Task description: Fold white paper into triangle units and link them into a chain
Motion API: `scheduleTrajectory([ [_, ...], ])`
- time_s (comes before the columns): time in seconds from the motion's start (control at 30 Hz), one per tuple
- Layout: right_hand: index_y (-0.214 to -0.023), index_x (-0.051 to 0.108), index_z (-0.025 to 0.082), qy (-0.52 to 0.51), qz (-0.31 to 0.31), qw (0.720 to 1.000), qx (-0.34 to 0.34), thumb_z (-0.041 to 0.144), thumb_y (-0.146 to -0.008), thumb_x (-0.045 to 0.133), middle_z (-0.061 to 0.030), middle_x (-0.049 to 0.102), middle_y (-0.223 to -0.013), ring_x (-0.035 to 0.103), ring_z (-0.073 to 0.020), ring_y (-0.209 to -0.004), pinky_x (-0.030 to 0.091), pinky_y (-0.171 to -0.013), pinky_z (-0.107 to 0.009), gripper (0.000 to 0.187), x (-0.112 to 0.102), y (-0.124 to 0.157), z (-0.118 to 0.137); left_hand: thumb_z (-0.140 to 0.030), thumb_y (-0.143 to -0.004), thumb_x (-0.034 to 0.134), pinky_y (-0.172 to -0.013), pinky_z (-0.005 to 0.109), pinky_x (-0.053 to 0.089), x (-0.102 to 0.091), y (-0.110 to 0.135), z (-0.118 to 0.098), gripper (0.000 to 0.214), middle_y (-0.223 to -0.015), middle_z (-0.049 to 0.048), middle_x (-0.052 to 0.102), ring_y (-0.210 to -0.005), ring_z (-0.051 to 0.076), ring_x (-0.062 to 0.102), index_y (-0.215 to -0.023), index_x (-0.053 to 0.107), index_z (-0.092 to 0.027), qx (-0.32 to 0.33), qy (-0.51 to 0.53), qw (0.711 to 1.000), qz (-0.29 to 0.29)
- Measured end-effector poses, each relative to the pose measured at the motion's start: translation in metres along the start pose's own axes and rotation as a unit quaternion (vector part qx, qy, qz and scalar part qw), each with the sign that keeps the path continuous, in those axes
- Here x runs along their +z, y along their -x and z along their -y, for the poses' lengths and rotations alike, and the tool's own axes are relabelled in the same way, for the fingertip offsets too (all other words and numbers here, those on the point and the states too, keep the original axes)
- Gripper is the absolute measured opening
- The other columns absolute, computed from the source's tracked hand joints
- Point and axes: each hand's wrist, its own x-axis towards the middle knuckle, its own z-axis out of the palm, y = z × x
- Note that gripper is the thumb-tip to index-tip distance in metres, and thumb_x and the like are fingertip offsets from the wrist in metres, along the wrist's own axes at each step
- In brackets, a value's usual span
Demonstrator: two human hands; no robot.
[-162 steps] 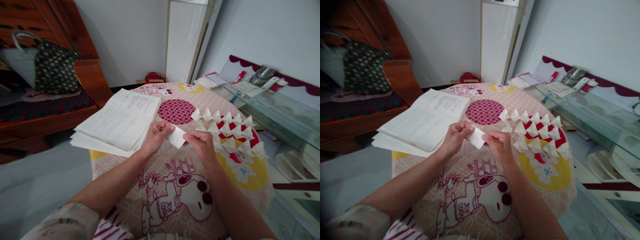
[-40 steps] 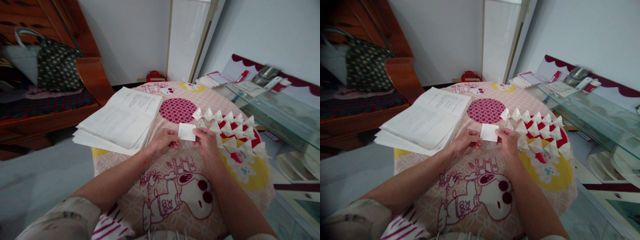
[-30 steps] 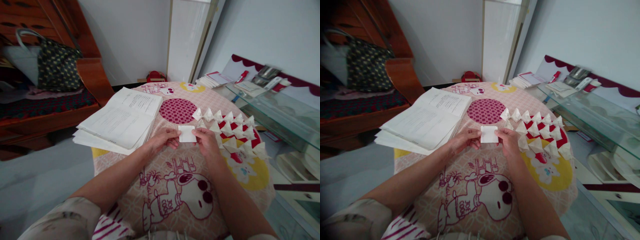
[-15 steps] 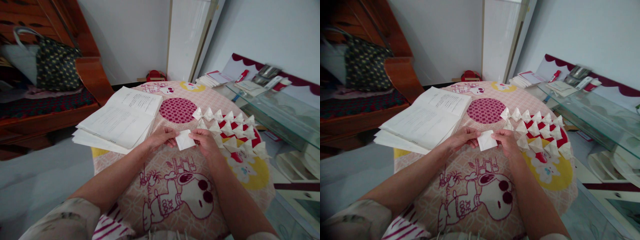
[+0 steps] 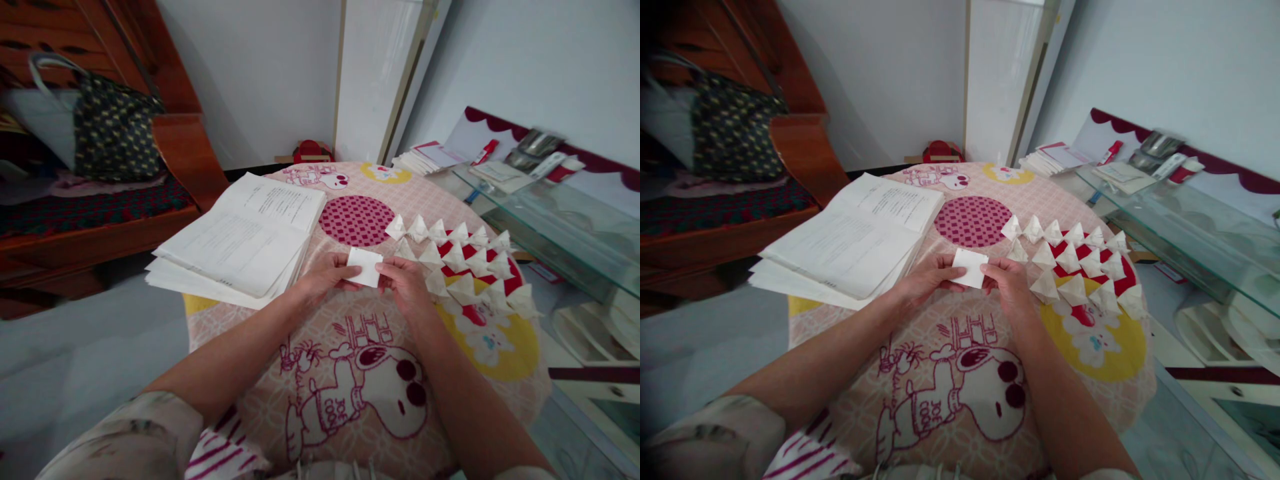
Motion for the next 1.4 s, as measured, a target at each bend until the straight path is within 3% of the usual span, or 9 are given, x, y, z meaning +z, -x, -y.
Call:
scheduleTrajectory([
  [0.23,-0.07,0.07,0.016,0.067,0.156,0.982,0.088,0.033,-0.062,0.08,-0.0024,0.071,-0.06,0.059,-0.0118,-0.045,0.044,-0.041,-0.021,0.021,-0.007,0.002,-0.001,-0.034,-0.073,0.083,-0.058,0.022,0.05,-0.005,-0.001,0.001,0.029,-0.07,0.0029,0.068,-0.061,0.01,0.061,-0.079,0.069,-0.01,0.07,-0.021,0.993,-0.096],
  [0.47,-0.061,0.068,0.016,0.117,0.164,0.977,0.067,0.039,-0.068,0.078,-0.0031,0.07,-0.057,0.056,-0.009,-0.042,0.042,-0.04,-0.018,0.026,-0.013,0.002,0.007,-0.03,-0.076,0.078,-0.05,0.021,0.042,-0.012,-0.003,-0.001,0.023,-0.065,0.0025,0.066,-0.053,0.009,0.056,-0.08,0.067,-0.01,0.081,-0.11,0.987,-0.086],
  [0.63,-0.06,0.067,0.016,0.117,0.226,0.958,0.135,0.039,-0.069,0.078,-0.0024,0.069,-0.054,0.055,-0.0092,-0.038,0.039,-0.034,-0.017,0.026,-0.012,0.005,0.006,-0.029,-0.076,0.076,-0.053,0.02,0.041,-0.014,-0.005,0.002,0.026,-0.072,0.0017,0.067,-0.057,0.009,0.055,-0.094,0.069,-0.011,0.105,-0.103,0.983,-0.108],
  [0.7,-0.059,0.066,0.016,0.104,0.225,0.954,0.168,0.038,-0.067,0.079,-0.0023,0.069,-0.053,0.055,-0.0098,-0.036,0.038,-0.032,-0.018,0.026,-0.008,0.007,0.003,-0.024,-0.077,0.074,-0.058,0.021,0.043,-0.016,-0.005,0.001,0.024,-0.075,0.0019,0.067,-0.062,0.01,0.057,-0.097,0.07,-0.012,0.147,-0.16,0.965,-0.144],
  [0.8,-0.059,0.066,0.017,0.069,0.192,0.96,0.191,0.036,-0.065,0.08,-0.0016,0.068,-0.053,0.054,-0.01,-0.036,0.04,-0.03,-0.018,0.025,-0.001,0.007,-0.002,-0.014,-0.076,0.07,-0.074,0.024,0.049,-0.018,-0.001,-0.005,0.019,-0.088,0.0046,0.07,-0.079,0.013,0.062,-0.094,0.074,-0.015,0.236,-0.294,0.906,-0.194],
  [0.87,-0.059,0.066,0.016,0.047,0.17,0.964,0.197,0.034,-0.065,0.08,-0.0017,0.068,-0.053,0.055,-0.0099,-0.037,0.042,-0.031,-0.018,0.023,0.001,0.006,-0.004,-0.013,-0.078,0.068,-0.08,0.026,0.049,-0.019,0.002,-0.009,0.014,-0.091,0.0058,0.071,-0.084,0.015,0.063,-0.09,0.076,-0.016,0.261,-0.354,0.883,-0.164],
  [1.0,-0.059,0.066,0.016,0.021,0.136,0.969,0.207,0.028,-0.064,0.077,-0.0033,0.069,-0.054,0.055,-0.0101,-0.038,0.045,-0.032,-0.019,0.017,0.001,0.007,-0.003,-0.016,-0.082,0.067,-0.079,0.027,0.049,-0.016,0.007,-0.016,0.009,-0.084,0.0068,0.072,-0.08,0.016,0.063,-0.081,0.077,-0.017,0.26,-0.401,0.877,-0.041],
  [1.17,-0.06,0.069,0.016,0.01,0.116,0.969,0.217,0.028,-0.066,0.074,-0.0038,0.07,-0.055,0.055,-0.0106,-0.038,0.047,-0.034,-0.02,0.014,0.001,0.026,-0.004,-0.014,-0.082,0.067,-0.073,0.026,0.047,-0.013,0.015,-0.022,0.012,-0.081,0.0065,0.073,-0.075,0.016,0.064,-0.08,0.078,-0.018,0.258,-0.436,0.861,0.058],
  [1.4,-0.057,0.066,0.017,0.051,0.102,0.965,0.237,0.032,-0.068,0.072,-0.0051,0.07,-0.056,0.057,-0.0133,-0.038,0.049,-0.033,-0.024,0.02,0.005,0.053,-0.015,-0.007,-0.082,0.062,-0.075,0.023,0.046,-0.007,0.027,-0.005,0.024,-0.085,0.0051,0.074,-0.08,0.016,0.067,-0.083,0.08,-0.022,0.237,-0.447,0.848,0.159],
])
